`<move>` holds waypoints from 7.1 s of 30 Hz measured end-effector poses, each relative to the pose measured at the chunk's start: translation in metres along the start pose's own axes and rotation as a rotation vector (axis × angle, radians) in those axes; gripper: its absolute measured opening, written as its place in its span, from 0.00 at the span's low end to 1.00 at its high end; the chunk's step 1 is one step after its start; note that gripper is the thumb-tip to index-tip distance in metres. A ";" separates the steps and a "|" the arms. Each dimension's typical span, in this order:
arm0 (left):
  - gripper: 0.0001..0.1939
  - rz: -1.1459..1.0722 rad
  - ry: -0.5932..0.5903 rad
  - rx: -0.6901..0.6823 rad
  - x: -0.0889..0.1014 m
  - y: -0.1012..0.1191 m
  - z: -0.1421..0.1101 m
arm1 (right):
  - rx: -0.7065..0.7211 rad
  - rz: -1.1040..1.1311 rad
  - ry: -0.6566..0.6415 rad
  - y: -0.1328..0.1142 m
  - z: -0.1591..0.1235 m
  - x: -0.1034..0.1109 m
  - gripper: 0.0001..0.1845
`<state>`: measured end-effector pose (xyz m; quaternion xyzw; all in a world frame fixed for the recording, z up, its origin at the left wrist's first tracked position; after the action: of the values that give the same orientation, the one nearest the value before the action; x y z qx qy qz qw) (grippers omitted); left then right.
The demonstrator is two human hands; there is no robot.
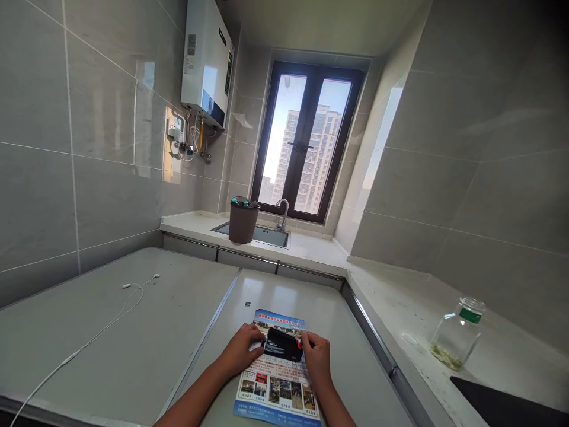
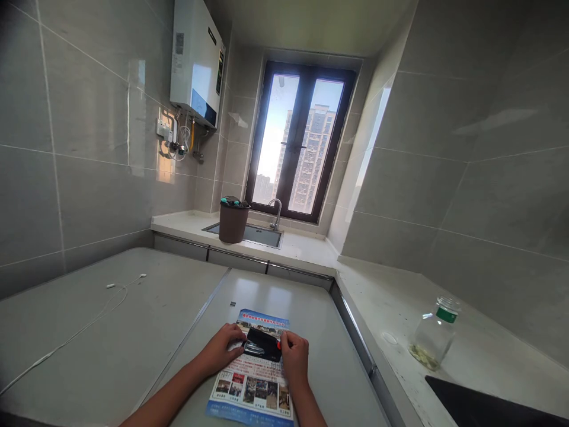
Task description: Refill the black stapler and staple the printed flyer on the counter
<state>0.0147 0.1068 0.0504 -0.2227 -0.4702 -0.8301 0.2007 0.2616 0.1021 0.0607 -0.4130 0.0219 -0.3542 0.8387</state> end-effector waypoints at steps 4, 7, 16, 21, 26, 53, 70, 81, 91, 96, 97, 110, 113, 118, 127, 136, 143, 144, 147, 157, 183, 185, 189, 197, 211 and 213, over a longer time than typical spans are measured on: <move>0.11 -0.003 -0.006 -0.010 0.000 0.001 0.000 | -0.002 0.001 -0.002 -0.001 0.000 0.001 0.26; 0.12 0.004 -0.009 -0.003 0.001 0.002 0.000 | -0.004 0.003 -0.006 -0.002 0.000 0.001 0.26; 0.13 0.004 -0.019 0.014 0.002 0.005 0.000 | -0.007 -0.002 -0.007 -0.001 0.000 0.001 0.26; 0.13 -0.005 -0.009 0.009 0.001 0.004 0.001 | -0.001 0.001 0.002 -0.001 0.000 0.001 0.27; 0.13 -0.014 0.004 0.006 0.000 0.002 0.001 | 0.005 -0.001 0.001 -0.002 -0.001 0.001 0.27; 0.10 -0.391 0.146 0.156 0.016 0.000 0.005 | 0.214 0.047 -0.252 -0.037 -0.020 -0.012 0.20; 0.09 -1.346 -0.063 0.755 -0.007 -0.019 -0.005 | 1.044 -0.218 0.012 -0.090 -0.048 -0.009 0.18; 0.07 -1.411 -0.008 0.796 -0.007 -0.020 -0.005 | 1.148 -0.235 0.115 -0.095 -0.055 -0.009 0.16; 0.06 -1.416 -0.018 0.744 -0.007 -0.024 -0.003 | 1.120 -0.256 0.110 -0.089 -0.054 -0.010 0.18; 0.08 -1.410 -0.068 0.721 -0.008 -0.023 -0.003 | 1.096 -0.250 0.113 -0.086 -0.053 -0.011 0.18; 0.08 -1.411 -0.064 0.720 -0.008 -0.023 -0.003 | 1.094 -0.250 0.120 -0.085 -0.053 -0.011 0.18; 0.08 -1.335 -0.068 0.713 -0.001 -0.009 -0.007 | 1.122 -0.245 0.123 -0.086 -0.054 -0.011 0.17; 0.10 -1.331 -0.108 0.674 0.000 -0.004 -0.006 | 1.130 -0.240 0.116 -0.086 -0.053 -0.012 0.17; 0.13 -1.330 -0.144 0.644 -0.002 -0.004 -0.005 | 1.128 -0.230 0.110 -0.087 -0.053 -0.011 0.14; 0.12 -1.299 -0.126 0.669 0.000 -0.004 -0.006 | 1.108 -0.249 0.093 -0.088 -0.053 -0.010 0.17; 0.12 -1.275 -0.133 0.670 -0.001 -0.005 -0.007 | 1.116 -0.279 0.101 -0.085 -0.052 -0.010 0.17; 0.11 -1.286 -0.095 0.720 -0.003 -0.013 -0.007 | 0.989 -0.275 0.136 -0.082 -0.042 -0.005 0.22; 0.12 -1.287 -0.103 0.719 -0.004 -0.013 -0.007 | 0.938 -0.265 0.145 -0.079 -0.038 -0.003 0.23; 0.15 -1.279 -0.096 0.739 -0.003 -0.014 -0.008 | 0.757 -0.224 0.209 -0.069 -0.025 0.007 0.25; 0.14 -1.200 -0.139 0.726 -0.005 -0.013 -0.010 | 0.457 -0.072 0.242 -0.047 -0.005 0.015 0.18; 0.18 -1.001 -0.200 0.523 -0.004 0.005 -0.012 | 0.313 0.013 -0.069 -0.038 -0.009 -0.010 0.20; 0.18 -1.029 -0.229 0.506 -0.003 0.009 -0.012 | 0.307 0.022 -0.076 -0.035 -0.009 -0.011 0.20; 0.18 -1.062 -0.251 0.479 -0.002 0.015 -0.011 | 0.306 -0.019 -0.076 -0.030 -0.010 -0.012 0.20; 0.18 -0.938 -0.155 0.354 0.006 0.020 -0.006 | 0.320 -0.235 -0.114 -0.039 -0.008 -0.004 0.18; 0.13 -0.841 -0.135 0.253 -0.004 0.009 -0.008 | 0.645 0.241 -0.353 -0.107 -0.050 -0.017 0.15; 0.12 -0.827 -0.143 0.213 -0.002 0.013 -0.008 | 0.642 0.263 -0.334 -0.107 -0.048 -0.015 0.14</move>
<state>0.0221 0.0936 0.0550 -0.0505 -0.6156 -0.7700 -0.1599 0.1724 0.0348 0.1011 -0.1749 -0.1745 -0.1603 0.9556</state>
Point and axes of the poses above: each hand's wrist, its own z-axis towards the middle knuckle, its own x-axis out of the back of the hand, y = z × x, the point moved 6 cm from there along z, towards the middle knuckle, and after that the axes turned 13 degrees about y, right-handed, at the moved point
